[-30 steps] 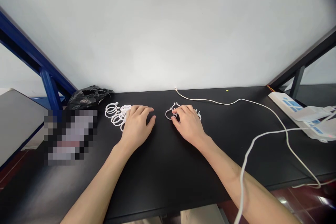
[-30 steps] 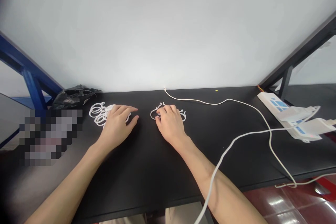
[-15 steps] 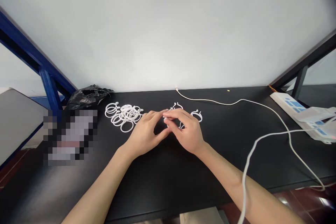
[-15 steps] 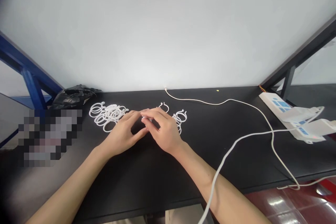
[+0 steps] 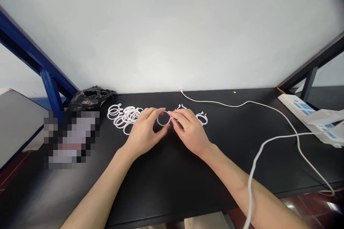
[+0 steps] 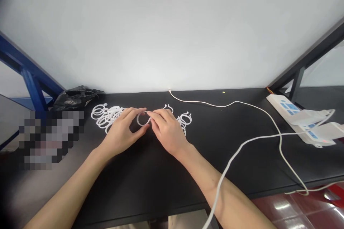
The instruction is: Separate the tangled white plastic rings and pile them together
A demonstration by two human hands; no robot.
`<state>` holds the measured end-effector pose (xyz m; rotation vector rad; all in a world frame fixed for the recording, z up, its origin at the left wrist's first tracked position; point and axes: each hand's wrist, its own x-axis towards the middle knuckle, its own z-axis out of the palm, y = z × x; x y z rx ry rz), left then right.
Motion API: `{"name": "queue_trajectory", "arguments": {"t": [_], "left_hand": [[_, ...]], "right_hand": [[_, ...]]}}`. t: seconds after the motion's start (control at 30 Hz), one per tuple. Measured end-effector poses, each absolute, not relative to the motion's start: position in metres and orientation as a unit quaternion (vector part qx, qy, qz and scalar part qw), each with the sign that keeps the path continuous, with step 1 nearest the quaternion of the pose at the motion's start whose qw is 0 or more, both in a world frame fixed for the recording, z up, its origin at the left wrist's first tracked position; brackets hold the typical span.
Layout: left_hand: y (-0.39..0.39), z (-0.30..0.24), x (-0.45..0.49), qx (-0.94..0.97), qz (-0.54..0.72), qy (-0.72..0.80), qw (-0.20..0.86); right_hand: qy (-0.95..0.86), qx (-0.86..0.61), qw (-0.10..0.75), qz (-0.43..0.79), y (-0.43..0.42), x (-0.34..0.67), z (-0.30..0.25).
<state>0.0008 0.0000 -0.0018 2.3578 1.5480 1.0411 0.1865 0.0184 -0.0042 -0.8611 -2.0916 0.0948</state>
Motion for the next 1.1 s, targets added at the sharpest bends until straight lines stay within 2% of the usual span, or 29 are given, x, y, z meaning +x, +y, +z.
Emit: {"name": "queue_trajectory", "arguments": {"t": [0.33,0.67,0.8,0.93,1.1], "left_hand": [[-0.002,-0.002,0.002,0.790,0.348,0.501,0.065],[-0.001,-0.003,0.005,0.791,0.340,0.505,0.064],[0.004,-0.003,-0.003,0.756,0.351,0.552,-0.006],[0.013,-0.008,-0.028,0.638,0.315,0.693,-0.113],[0.021,-0.022,-0.048,0.597,0.233,0.764,-0.076]], "right_hand": [[-0.812,-0.382,0.422,0.128,0.017,0.184,-0.007],[-0.808,-0.389,0.417,0.149,0.017,0.184,-0.006],[-0.820,-0.429,0.365,0.099,0.020,0.187,-0.006],[-0.828,-0.487,0.279,0.014,0.026,0.191,-0.011],[-0.831,-0.498,0.246,-0.020,0.030,0.194,-0.018]]}}
